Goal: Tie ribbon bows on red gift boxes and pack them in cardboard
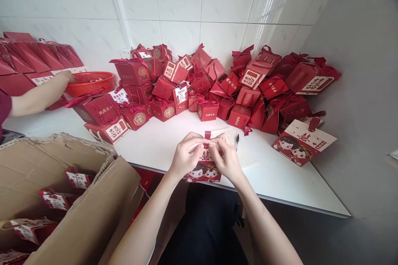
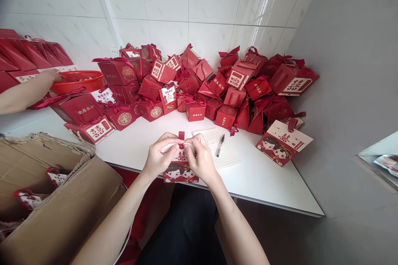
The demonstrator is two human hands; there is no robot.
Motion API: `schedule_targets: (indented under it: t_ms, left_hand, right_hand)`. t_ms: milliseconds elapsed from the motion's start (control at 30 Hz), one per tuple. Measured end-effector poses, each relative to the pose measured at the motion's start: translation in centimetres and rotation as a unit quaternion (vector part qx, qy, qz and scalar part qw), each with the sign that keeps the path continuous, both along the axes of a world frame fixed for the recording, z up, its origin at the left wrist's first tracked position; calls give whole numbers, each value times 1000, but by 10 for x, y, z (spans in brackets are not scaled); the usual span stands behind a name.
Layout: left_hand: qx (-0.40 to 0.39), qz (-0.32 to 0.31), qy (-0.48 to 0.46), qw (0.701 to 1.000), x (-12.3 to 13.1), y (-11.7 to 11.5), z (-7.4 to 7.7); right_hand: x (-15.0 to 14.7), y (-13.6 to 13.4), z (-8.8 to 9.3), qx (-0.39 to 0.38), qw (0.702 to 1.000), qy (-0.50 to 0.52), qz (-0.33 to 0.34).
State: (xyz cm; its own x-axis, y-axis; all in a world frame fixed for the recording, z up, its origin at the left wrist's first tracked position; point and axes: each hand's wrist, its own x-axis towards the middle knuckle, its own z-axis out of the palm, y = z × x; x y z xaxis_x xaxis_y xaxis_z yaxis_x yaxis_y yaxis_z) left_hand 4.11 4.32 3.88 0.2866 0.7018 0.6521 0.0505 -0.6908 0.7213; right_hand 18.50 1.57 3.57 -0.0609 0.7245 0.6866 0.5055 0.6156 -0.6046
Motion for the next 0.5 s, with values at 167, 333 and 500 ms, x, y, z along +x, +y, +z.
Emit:
schedule_targets:
  t_ms: [167,333,500]
  left_hand:
    - [-40,-24,-2,999,-3,0,0]
    - [41,-2,41,998,-7,2,1]
    - [84,0,88,993,-8,3,6]
  right_hand:
    - [1,-2,-3,-13,1000,19,14]
    - [0,-3,-5,-26,1000,13,9]
    - [-1,-4,-2,-32,999,14,1]
